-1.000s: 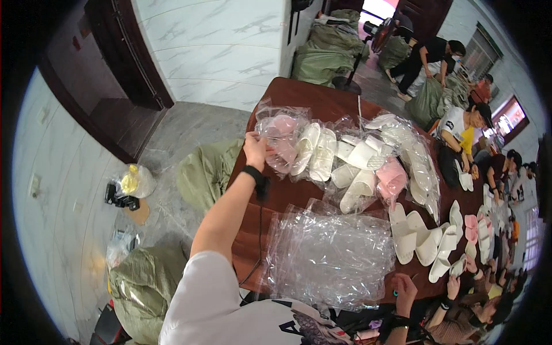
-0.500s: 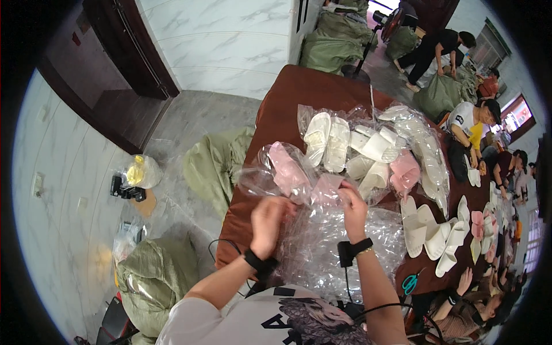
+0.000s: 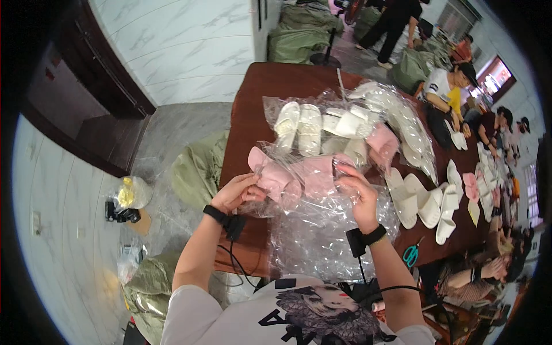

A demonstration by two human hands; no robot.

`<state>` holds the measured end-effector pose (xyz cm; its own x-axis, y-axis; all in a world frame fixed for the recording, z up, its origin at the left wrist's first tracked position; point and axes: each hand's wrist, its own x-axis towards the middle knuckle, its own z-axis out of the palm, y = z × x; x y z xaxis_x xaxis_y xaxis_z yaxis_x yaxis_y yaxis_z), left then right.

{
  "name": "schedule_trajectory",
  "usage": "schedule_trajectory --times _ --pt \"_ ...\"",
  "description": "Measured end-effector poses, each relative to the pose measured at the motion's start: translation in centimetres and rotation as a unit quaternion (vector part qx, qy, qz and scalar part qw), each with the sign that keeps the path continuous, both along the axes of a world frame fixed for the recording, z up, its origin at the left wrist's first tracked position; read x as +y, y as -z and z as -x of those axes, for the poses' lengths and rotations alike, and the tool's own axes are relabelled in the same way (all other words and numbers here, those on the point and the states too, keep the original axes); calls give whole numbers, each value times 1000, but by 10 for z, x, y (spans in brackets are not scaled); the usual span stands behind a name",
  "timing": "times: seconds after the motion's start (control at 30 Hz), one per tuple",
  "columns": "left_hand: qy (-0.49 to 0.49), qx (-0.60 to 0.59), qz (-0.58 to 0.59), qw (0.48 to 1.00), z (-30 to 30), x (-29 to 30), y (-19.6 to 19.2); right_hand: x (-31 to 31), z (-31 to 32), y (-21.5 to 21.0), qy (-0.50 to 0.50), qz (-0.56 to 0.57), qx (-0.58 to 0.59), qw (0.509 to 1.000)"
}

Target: Packing manufactured sandals/shoes into plastic bags at a production table.

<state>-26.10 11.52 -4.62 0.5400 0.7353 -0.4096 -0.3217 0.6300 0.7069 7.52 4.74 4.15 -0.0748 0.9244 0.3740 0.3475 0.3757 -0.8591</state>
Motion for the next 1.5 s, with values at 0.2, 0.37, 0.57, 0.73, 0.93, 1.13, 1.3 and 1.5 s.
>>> schedule_trajectory --times 0.2,0.37,0.57,0.73,0.93,1.13,1.3,1.5 --pt "46 29 -47 997 -38 -65 -97 -50 -96 -6 -54 144 38 987" --pt "35 142 7 989 -86 -133 -103 -103 -166 61 -70 140 9 988" --pt "-57 96 40 993 -102 -175 -32 -136 -222 108 73 263 46 961" --pt "-73 175 -19 982 -126 -200 -29 -130 -210 119 124 197 -23 972" --pt "-80 222 -93 967 -135 -218 -48 -128 -160 78 188 -40 -259 947" --pt "-103 183 -128 969 -151 -230 -81 -147 -148 88 180 207 -246 930" --pt "-118 254 -182 942 -148 -223 -89 -145 -152 62 264 31 -43 963" --pt "-146 383 -212 887 -136 -204 -81 -143 -186 116 337 62 -126 931"
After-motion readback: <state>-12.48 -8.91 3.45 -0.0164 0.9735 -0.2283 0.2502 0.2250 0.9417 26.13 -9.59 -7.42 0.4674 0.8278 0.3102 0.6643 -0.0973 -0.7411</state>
